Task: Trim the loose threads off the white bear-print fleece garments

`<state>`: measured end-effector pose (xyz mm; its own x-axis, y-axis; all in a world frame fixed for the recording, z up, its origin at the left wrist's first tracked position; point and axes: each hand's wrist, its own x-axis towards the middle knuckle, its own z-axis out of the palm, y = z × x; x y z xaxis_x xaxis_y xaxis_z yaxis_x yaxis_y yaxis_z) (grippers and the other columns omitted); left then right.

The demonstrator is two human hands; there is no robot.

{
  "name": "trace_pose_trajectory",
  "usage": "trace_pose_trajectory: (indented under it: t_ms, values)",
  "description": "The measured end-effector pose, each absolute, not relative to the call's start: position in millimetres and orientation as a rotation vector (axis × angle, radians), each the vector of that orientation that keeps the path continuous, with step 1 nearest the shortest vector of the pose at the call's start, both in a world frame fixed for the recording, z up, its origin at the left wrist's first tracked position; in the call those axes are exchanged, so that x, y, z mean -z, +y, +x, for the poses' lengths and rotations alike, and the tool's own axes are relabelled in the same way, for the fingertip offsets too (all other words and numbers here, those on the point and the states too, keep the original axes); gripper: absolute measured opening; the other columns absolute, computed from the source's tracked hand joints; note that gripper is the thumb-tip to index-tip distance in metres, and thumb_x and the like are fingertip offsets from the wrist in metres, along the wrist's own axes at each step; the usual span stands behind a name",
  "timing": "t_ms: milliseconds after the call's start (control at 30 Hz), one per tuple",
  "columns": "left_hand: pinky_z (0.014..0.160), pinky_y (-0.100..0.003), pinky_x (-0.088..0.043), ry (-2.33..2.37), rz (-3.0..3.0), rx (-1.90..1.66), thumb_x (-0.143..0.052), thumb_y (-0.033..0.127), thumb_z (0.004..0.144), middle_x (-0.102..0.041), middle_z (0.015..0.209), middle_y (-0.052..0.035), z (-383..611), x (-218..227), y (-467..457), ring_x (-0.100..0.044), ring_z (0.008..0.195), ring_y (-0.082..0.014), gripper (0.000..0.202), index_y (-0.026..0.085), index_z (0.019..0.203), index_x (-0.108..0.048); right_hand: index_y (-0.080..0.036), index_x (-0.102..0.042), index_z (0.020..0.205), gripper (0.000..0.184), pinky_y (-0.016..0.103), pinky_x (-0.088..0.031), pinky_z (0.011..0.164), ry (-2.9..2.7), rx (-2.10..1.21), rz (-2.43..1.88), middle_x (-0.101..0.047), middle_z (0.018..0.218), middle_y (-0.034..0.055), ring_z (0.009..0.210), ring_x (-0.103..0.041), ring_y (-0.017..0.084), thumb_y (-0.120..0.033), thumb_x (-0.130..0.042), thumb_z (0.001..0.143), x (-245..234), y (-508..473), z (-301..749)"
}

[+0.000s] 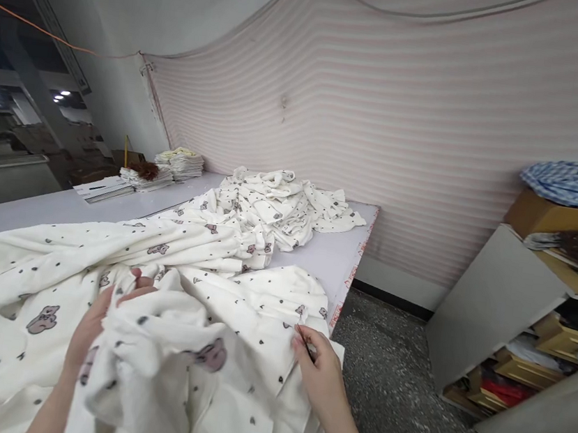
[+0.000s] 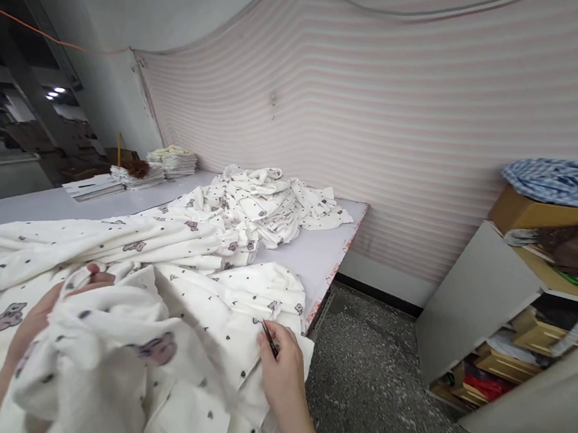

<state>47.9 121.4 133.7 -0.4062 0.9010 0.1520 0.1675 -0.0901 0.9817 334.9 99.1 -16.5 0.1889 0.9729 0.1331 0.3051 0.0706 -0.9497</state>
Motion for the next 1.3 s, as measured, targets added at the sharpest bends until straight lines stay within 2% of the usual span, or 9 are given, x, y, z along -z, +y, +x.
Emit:
trace_pose_trajectory:
  t_ms: [133, 233, 333, 500, 667, 767, 867, 1133, 1300]
  values:
    - [0.040, -0.023, -0.039, 1.422, 1.465, -1.032, -0.060, 0.057, 0.075, -0.044, 0.044, 0.0059, 63, -129, 119, -0.039, 0.038, -0.0108, 0.035, 0.021, 0.077, -0.064, -0.023, -0.068, 0.101, 0.025, 0.035, -0.046, 0.082, -1.321, -0.796, -1.470, -0.070, 0.102, 0.0069, 0.095, -0.062, 0.026, -0.034, -0.052, 0.085, 8, 100, 330]
    - [0.061, -0.031, -0.048, 1.508, 1.981, -0.592, -0.060, 0.047, 0.080, -0.067, 0.080, -0.0040, 115, -100, 107, -0.062, 0.066, -0.0213, 0.030, 0.025, 0.097, -0.068, -0.021, -0.066, 0.099, 0.027, 0.037, -0.045, 0.079, -1.283, -0.785, -1.507, -0.071, 0.097, 0.0082, 0.090, -0.063, 0.027, -0.036, -0.045, 0.090, 4, 96, 330]
    - [0.064, -0.036, -0.045, 1.460, 2.173, -0.476, -0.066, 0.038, 0.074, -0.066, 0.088, -0.0079, 162, -68, 100, -0.064, 0.073, -0.0281, 0.021, 0.024, 0.090, -0.069, -0.020, -0.063, 0.103, 0.030, 0.035, -0.046, 0.077, -1.263, -0.808, -1.501, -0.073, 0.087, 0.0067, 0.084, -0.065, 0.025, -0.038, -0.041, 0.093, 2, 92, 334]
    - [0.063, -0.033, -0.042, 1.468, 2.261, -0.497, -0.042, 0.017, 0.084, -0.059, 0.081, -0.0050, 171, -52, 104, -0.061, 0.068, -0.0241, 0.022, 0.024, 0.080, -0.062, -0.020, -0.062, 0.104, 0.035, 0.032, -0.047, 0.081, -1.225, -0.839, -1.473, -0.074, 0.084, 0.0053, 0.087, -0.066, 0.024, -0.044, -0.039, 0.094, 8, 79, 344]
    - [0.067, -0.029, -0.043, 1.427, 2.199, -0.564, -0.036, 0.026, 0.090, -0.060, 0.091, -0.0027, 157, -62, 104, -0.060, 0.073, -0.0186, 0.019, 0.024, 0.089, -0.055, -0.017, -0.065, 0.109, 0.036, 0.037, -0.047, 0.088, -1.217, -0.915, -1.430, -0.073, 0.101, 0.0094, 0.098, -0.065, 0.027, -0.042, -0.045, 0.093, 9, 75, 334]
    - [0.061, -0.026, -0.041, 1.379, 2.103, -0.521, -0.047, 0.033, 0.088, -0.064, 0.075, 0.0032, 162, -65, 106, -0.058, 0.064, -0.0174, 0.020, 0.025, 0.104, -0.056, -0.020, -0.067, 0.108, 0.031, 0.032, -0.048, 0.089, -1.274, -0.927, -1.339, -0.070, 0.109, 0.0068, 0.103, -0.064, 0.023, -0.038, -0.047, 0.093, -2, 79, 322]
    - [0.062, -0.026, -0.040, 1.376, 2.043, -0.504, -0.048, 0.035, 0.087, -0.064, 0.070, 0.0029, 162, -69, 110, -0.059, 0.066, -0.0186, 0.020, 0.024, 0.093, -0.064, -0.021, -0.067, 0.106, 0.028, 0.030, -0.048, 0.087, -1.299, -0.907, -1.289, -0.070, 0.106, 0.0061, 0.100, -0.063, 0.022, -0.037, -0.047, 0.093, -11, 79, 319]
    - [0.074, -0.031, -0.044, 1.497, 2.014, -0.778, -0.041, 0.036, 0.091, -0.057, 0.105, -0.0075, 140, -75, 95, -0.058, 0.092, -0.0229, 0.026, 0.022, 0.087, -0.063, -0.021, -0.060, 0.116, 0.030, 0.028, -0.050, 0.077, -1.307, -0.934, -1.291, -0.067, 0.099, 0.0063, 0.088, -0.063, 0.021, -0.031, -0.053, 0.089, 6, 56, 305]
    - [0.078, -0.034, -0.046, 1.353, 1.770, -1.179, -0.053, 0.036, 0.086, -0.049, 0.134, -0.0100, 108, -88, 79, -0.047, 0.119, -0.0301, 0.020, 0.021, 0.074, -0.056, -0.020, -0.064, 0.090, 0.014, 0.028, -0.046, 0.073, -1.421, -0.805, -1.304, -0.060, 0.090, 0.0048, 0.085, -0.059, 0.021, -0.018, -0.051, 0.085, 0, 61, 288]
